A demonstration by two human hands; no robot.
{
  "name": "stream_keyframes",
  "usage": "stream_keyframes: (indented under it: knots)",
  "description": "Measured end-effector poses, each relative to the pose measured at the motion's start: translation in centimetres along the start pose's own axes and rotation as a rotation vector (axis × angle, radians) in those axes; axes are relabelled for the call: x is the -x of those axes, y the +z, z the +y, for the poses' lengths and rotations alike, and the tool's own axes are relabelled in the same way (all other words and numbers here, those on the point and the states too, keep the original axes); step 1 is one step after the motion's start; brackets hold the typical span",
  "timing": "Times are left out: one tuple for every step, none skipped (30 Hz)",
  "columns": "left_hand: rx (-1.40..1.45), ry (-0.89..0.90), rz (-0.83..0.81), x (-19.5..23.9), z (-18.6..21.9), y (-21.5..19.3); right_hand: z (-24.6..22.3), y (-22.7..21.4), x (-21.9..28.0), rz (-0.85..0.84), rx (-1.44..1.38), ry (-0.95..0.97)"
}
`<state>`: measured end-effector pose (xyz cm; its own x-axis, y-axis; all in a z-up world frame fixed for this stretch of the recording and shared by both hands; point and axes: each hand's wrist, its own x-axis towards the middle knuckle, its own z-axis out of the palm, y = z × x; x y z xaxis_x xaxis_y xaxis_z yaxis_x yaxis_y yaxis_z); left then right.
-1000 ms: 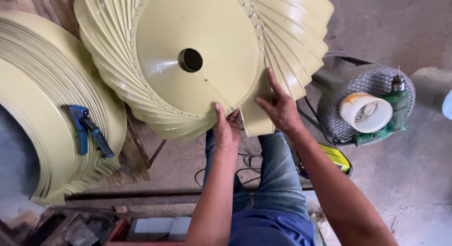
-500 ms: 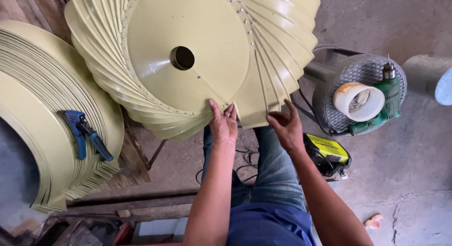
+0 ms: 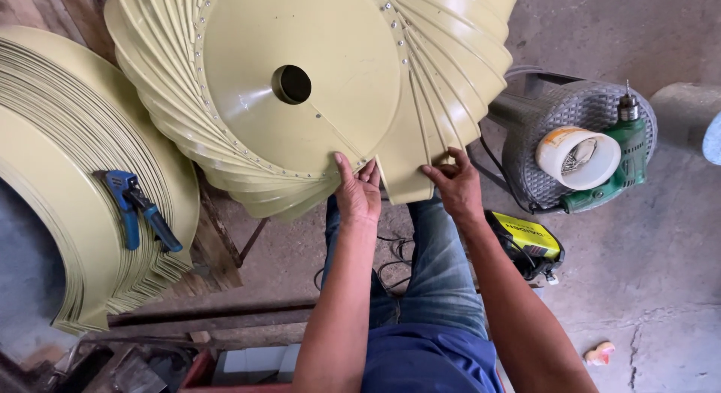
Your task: Assembling the fins of a metal turbine vent by layering them and securing them with a drill and rivet gun.
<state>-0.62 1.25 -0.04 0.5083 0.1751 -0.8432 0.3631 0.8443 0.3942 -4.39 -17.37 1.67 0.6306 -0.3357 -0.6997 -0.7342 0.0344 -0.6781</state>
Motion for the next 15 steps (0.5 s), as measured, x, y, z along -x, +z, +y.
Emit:
stream_keyframes:
  knots:
    - [0.001, 0.001, 0.002, 0.1, 0.1, 0.1, 0.0, 0.0, 0.0, -0.002, 0.001, 0.000]
    - [0.000, 0.000, -0.003, 0.2, 0.1, 0.3, 0.0, -0.1, 0.1, -0.009, -0.017, -0.004]
    - [-0.001, -0.001, -0.007, 0.3, 0.2, 0.5, -0.1, -0.1, 0.1, -0.016, -0.036, -0.009]
    - [0.001, 0.002, -0.006, 0.3, 0.3, 0.6, -0.1, 0.0, 0.0, -0.019, -0.035, -0.009]
    - [0.002, 0.001, -0.006, 0.4, 0.3, 0.7, -0.1, -0.1, 0.0, -0.024, -0.041, -0.003]
    - [0.003, 0.001, -0.006, 0.5, 0.3, 0.7, -0.1, -0.1, 0.0, -0.028, -0.048, 0.003]
    - [0.004, 0.003, -0.006, 0.4, 0.2, 0.6, 0.3, -0.2, -0.3, -0.031, -0.048, 0.003]
    - [0.007, 0.007, -0.017, 0.2, 0.2, 0.4, 0.7, -0.2, -0.5, -0.048, -0.071, -0.014]
    - [0.010, 0.009, -0.026, 0.2, 0.1, 0.2, 1.2, -0.3, -0.6, -0.065, -0.093, -0.028]
    - [0.010, 0.011, -0.024, 0.2, 0.1, 0.0, -0.2, -0.4, 0.0, -0.067, -0.093, -0.027]
    - [0.013, 0.002, -0.028, 0.0, 0.0, 0.0, -1.6, -0.5, 0.5, -0.021, 0.109, -0.008]
    - [0.015, -0.007, -0.031, -0.1, 0.0, 0.0, -3.1, -0.6, 1.0, 0.026, 0.310, 0.012]
    - [0.016, -0.006, -0.029, 0.0, 0.0, 0.0, -2.9, -1.0, 0.9, 0.024, 0.311, 0.012]
    - [0.006, -0.008, -0.015, 0.1, 0.1, 0.1, -2.6, -1.4, 0.9, 0.139, 0.377, -0.155]
    - [-0.003, -0.009, -0.001, 0.1, 0.2, 0.2, -2.4, -1.9, 0.8, 0.251, 0.441, -0.325]
